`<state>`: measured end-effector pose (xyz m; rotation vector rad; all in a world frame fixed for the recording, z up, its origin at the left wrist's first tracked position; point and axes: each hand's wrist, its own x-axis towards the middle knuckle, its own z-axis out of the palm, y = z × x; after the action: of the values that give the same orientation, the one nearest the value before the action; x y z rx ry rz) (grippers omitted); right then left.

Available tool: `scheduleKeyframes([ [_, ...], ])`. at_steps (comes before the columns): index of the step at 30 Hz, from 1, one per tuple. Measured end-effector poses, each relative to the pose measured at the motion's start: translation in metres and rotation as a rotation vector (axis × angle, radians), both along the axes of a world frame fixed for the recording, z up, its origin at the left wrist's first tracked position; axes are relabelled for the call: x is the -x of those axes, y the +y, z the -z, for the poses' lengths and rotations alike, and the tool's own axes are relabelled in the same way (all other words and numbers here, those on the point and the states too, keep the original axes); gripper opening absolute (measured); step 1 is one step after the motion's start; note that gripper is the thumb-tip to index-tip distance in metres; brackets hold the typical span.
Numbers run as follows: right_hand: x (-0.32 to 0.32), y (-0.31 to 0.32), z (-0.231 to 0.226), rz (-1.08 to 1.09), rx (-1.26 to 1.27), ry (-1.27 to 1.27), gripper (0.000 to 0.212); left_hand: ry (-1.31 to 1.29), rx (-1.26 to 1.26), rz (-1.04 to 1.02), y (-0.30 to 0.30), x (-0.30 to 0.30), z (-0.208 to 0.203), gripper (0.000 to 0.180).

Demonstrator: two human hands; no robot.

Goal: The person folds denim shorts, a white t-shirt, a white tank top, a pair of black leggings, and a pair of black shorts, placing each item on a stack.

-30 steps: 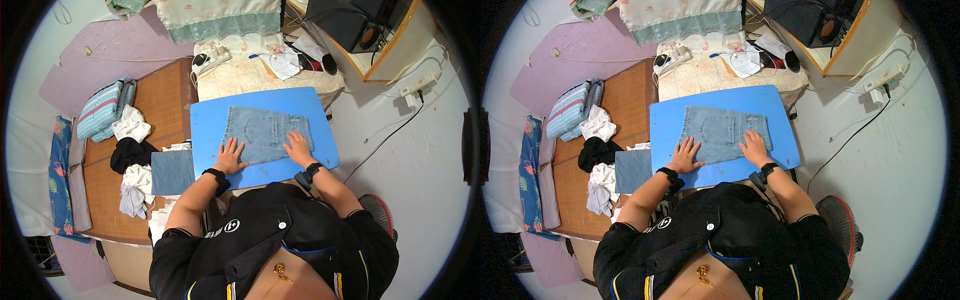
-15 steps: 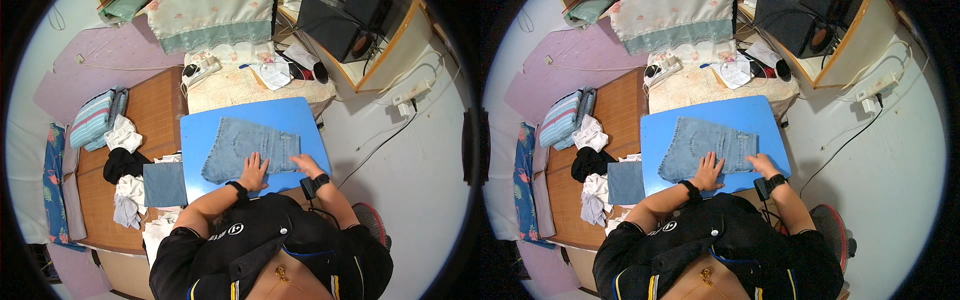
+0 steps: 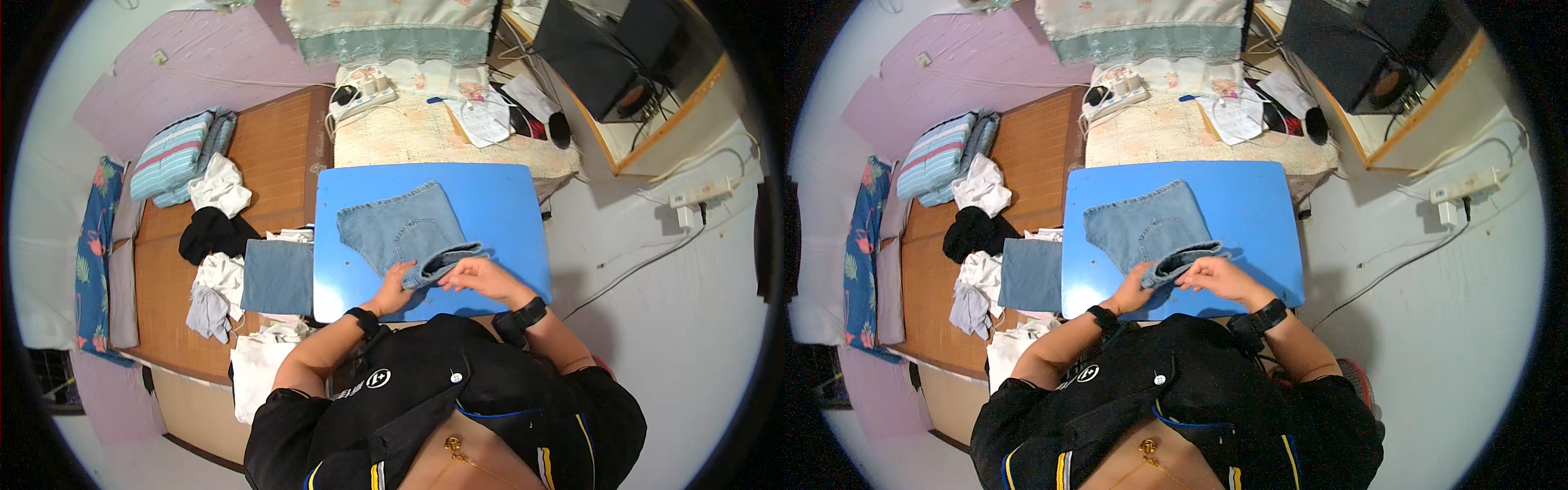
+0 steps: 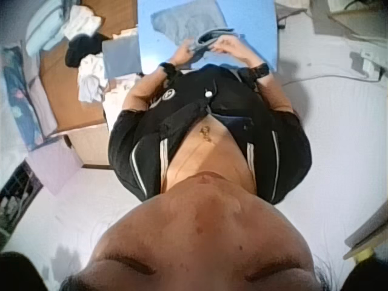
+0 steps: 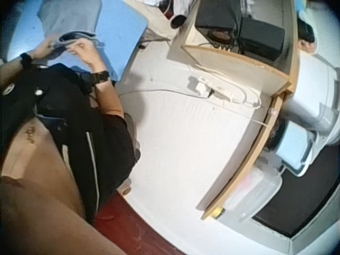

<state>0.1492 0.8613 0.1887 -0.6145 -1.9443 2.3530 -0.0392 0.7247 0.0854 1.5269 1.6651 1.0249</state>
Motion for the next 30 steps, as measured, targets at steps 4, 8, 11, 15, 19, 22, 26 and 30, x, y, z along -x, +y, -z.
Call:
scheduleKeyframes([
  [4, -0.014, 0.05, 0.01, -0.062, -0.148, -0.374, 0.021, -0.283, 0.061, -0.084, -0.01, 0.013, -0.006, 0.036],
  [8, -0.004, 0.063, 0.064, 0.086, -0.647, -0.292, 0.066, -0.404, 0.1, -0.119, -0.014, 0.022, -0.006, 0.029],
  [11, 0.02, 0.049, 0.071, 0.022, -0.831, -0.111, 0.069, -0.501, 0.117, -0.155, -0.015, 0.026, -0.014, 0.029],
  [15, 0.039, 0.042, 0.087, 0.112, -0.403, -0.019, 0.048, -0.538, 0.125, -0.265, -0.01, 0.034, -0.019, 0.036],
  [19, 0.049, 0.036, 0.101, 0.236, -0.537, -0.088, 0.038, -0.338, 0.133, -0.539, -0.003, 0.054, 0.032, 0.049],
  [22, 0.054, 0.033, 0.104, 0.287, -0.815, -0.298, 0.038, -0.177, 0.193, -0.638, 0.007, 0.05, 0.019, 0.051],
  [26, 0.065, 0.022, 0.098, 0.306, -1.057, -0.441, 0.044, 0.07, 0.174, -0.712, 0.01, 0.045, 0.016, 0.047],
  [30, 0.072, 0.018, 0.088, 0.289, -1.092, -0.536, 0.043, 0.127, 0.135, -0.772, 0.008, 0.039, 0.013, 0.042],
])
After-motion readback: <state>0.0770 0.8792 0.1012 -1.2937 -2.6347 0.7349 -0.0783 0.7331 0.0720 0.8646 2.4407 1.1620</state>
